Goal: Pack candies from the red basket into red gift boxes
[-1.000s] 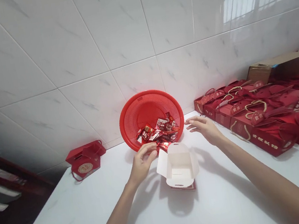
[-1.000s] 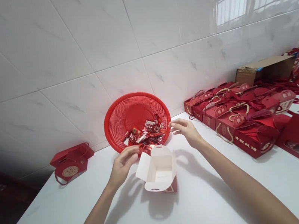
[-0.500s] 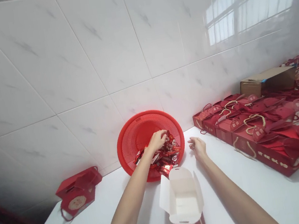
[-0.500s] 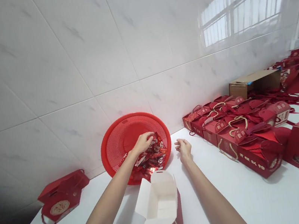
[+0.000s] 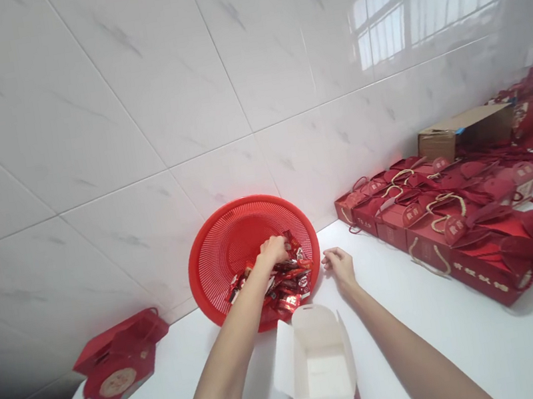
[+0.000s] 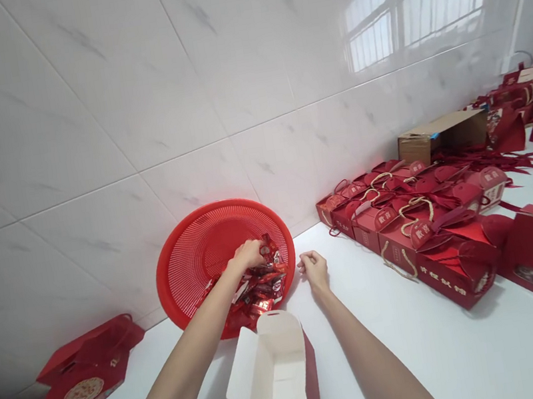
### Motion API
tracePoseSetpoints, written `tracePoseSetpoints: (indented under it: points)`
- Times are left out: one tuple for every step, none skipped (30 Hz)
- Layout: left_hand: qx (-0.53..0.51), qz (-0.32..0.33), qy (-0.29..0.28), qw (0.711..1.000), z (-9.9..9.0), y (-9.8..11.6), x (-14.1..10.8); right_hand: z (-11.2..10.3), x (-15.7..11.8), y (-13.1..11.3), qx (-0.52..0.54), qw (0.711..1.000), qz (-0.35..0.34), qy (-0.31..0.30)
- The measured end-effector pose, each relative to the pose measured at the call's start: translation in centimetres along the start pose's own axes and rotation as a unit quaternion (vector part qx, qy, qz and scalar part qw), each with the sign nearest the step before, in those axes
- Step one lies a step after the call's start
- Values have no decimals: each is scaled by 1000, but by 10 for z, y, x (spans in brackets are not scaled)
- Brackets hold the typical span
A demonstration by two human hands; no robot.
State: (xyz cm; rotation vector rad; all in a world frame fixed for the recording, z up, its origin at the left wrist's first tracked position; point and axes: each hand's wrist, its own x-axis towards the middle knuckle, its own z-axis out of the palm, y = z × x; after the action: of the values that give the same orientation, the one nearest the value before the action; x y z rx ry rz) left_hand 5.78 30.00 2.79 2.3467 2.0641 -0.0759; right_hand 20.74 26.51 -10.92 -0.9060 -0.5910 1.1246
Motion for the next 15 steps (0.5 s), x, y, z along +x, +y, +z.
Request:
tracePoseSetpoints:
  points:
    - [3, -5, 2, 1000, 2, 2, 1, -1, 0, 0, -1, 1000, -1, -3]
    - [4, -10, 5, 1000, 3, 3, 1, -1, 0, 0, -1, 1000, -3, -5]
    - [4, -14, 11, 1000, 5, 4, 2, -2, 0, 0, -1, 1000, -4, -7]
    - [3, -18, 19, 1000, 6, 5, 2, -2, -1, 0, -1, 1000, -4, -8]
    - [-1, -20, 26, 999, 8, 6, 3, -2, -1, -1, -1, 1000, -5, -9]
    - [-7, -21, 33, 999, 9, 6, 3, -2, -1, -1, -1, 1000, -6, -9]
    - [-16, -22, 38, 999, 10, 6, 3, -1, -1, -2, 0, 1000, -7, -9]
    - [-28, -22, 41, 999, 11, 5, 4, -1, -2, -3, 1, 1000, -8, -9]
    - [-43, -22, 44, 998, 12, 4, 4, -1, -2, -3, 2, 1000, -9, -10]
    - [-61, -21, 47, 997, 13, 2, 3, -1, -2, -4, 3, 1000, -10, -10]
    - [-81, -21, 52, 995, 13, 0, 3, -2, -2, -5, 3, 1000, -11, -11]
    - [-105, -19, 58, 993, 12, -3, 2, -2, -2, -6, 4, 1000, -11, -11]
    - [-131, -17, 65, 989, 12, -6, 2, -2, -2, -7, 4, 1000, -11, -11]
    - [-160, -14, 74, 984, 10, -9, 1, -2, -2, -7, 4, 1000, -11, -10]
    - [-193, -9, 83, 978, 9, -12, -1, -2, -2, -8, 4, 1000, -10, -10]
